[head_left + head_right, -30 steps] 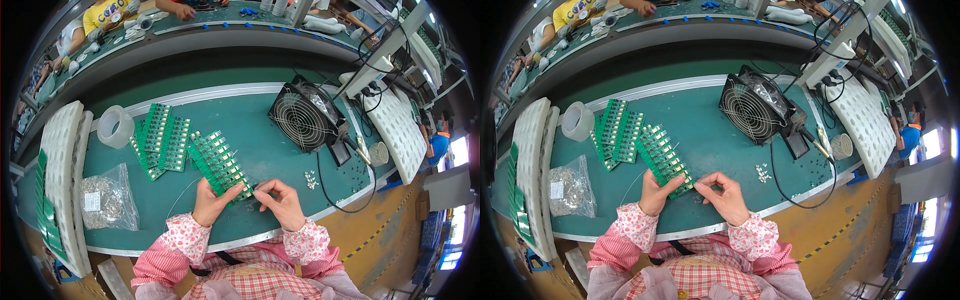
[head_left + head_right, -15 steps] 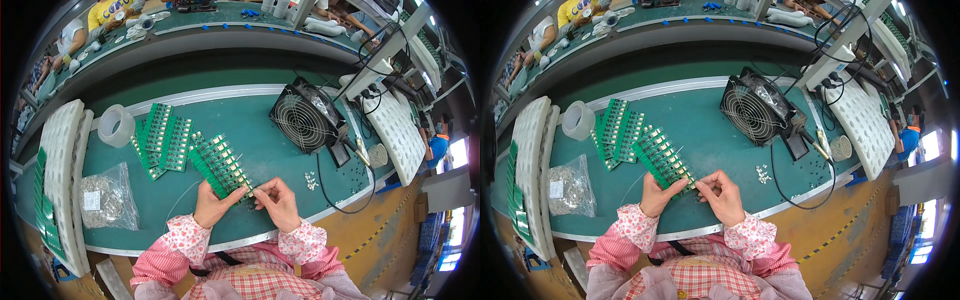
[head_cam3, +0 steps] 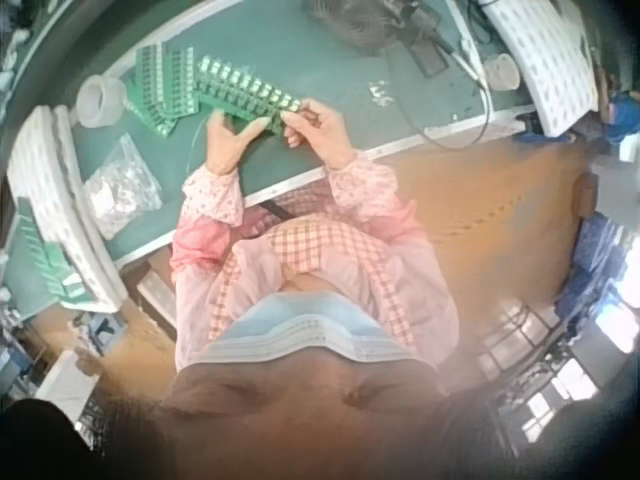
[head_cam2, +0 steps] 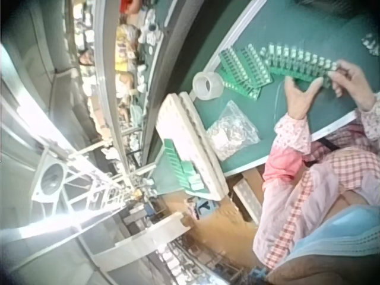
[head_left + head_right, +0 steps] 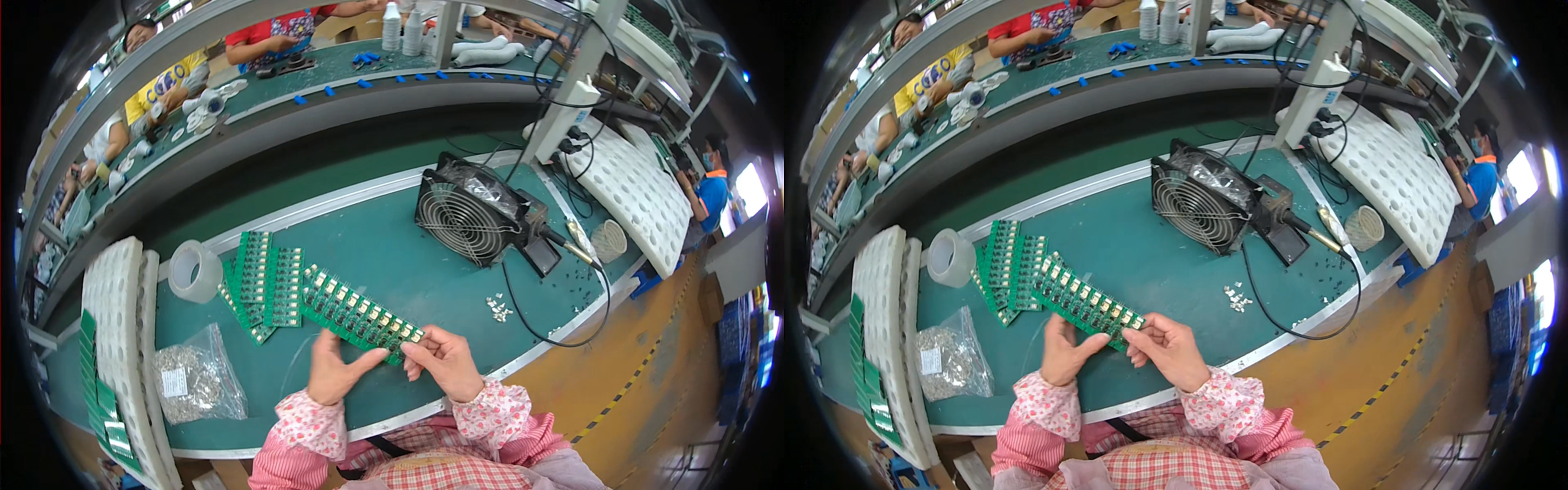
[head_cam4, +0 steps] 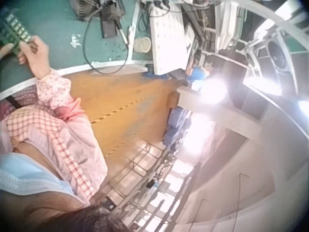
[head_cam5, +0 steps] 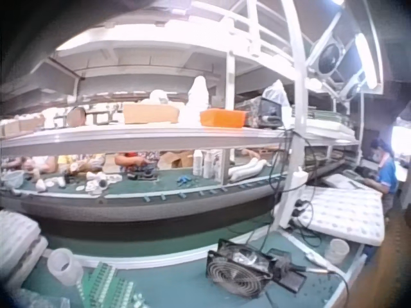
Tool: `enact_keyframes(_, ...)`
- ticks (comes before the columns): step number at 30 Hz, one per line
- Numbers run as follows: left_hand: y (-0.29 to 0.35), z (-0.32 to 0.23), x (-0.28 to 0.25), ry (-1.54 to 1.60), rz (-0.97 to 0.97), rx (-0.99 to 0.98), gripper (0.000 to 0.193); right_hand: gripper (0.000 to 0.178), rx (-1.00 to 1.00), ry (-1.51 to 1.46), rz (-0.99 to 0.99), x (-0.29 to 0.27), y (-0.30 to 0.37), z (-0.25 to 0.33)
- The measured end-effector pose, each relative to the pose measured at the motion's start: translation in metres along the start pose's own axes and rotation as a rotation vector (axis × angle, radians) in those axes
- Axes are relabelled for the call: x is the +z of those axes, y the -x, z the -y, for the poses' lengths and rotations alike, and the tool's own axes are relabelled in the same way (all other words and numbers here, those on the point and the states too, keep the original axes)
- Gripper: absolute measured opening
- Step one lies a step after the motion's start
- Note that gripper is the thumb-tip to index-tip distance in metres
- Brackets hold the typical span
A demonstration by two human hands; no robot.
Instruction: The person inserts metal components into circuit boards by hand, then solders the components onto the boards using a soldering iron and solder wire.
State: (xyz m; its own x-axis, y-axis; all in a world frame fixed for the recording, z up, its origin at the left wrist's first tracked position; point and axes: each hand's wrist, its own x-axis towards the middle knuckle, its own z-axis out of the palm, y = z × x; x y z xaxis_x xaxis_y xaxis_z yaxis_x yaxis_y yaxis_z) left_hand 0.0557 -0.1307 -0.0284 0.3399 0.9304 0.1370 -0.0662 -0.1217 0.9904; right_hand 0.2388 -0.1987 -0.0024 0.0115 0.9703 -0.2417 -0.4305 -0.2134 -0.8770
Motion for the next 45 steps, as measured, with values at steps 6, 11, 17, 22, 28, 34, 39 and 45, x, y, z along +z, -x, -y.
enact_keyframes(6, 0.006, -0.02, -0.059, -0.409, -0.348, 0.085, 0.051, 0.013, -0.087, 0.461, -0.056, -0.04, 0.007, 0.021)
enact_keyframes(11, -0.02, -0.067, -0.008, -0.845, 0.036, 0.438, 0.059, 0.012, -0.237, 0.72, -0.084, -0.055, 0.007, 0.015)
enact_keyframes(17, -0.03, -0.063, 0.029, -1.034, 0.28, 0.444, 0.052, 0.012, -0.382, 0.841, -0.088, -0.056, 0.008, 0.004)
enact_keyframes(22, -0.032, -0.047, 0.031, -1.018, 0.281, 0.472, 0.04, 0.013, -0.495, 0.888, -0.103, -0.052, 0.009, 0.004)
enact_keyframes(28, -0.029, -0.042, 0.026, -0.949, 0.283, 0.457, 0.032, 0.021, -0.562, 1.074, -0.093, -0.056, 0.011, 0.0)
enact_keyframes(34, -0.024, -0.031, 0.023, -0.907, 0.252, 0.491, 0.031, 0.039, -0.315, 0.777, -0.214, -0.089, 0.025, 0.022)
enact_keyframes(39, -0.019, -0.027, 0.023, -0.879, 0.213, 0.514, 0.031, 0.055, -0.306, 0.094, -0.655, -0.174, 0.004, 0.067)
enact_keyframes(45, -0.018, -0.036, 0.024, -0.96, 0.24, 0.503, 0.029, 0.054, -0.308, -0.024, -0.599, -0.212, -0.034, 0.096)
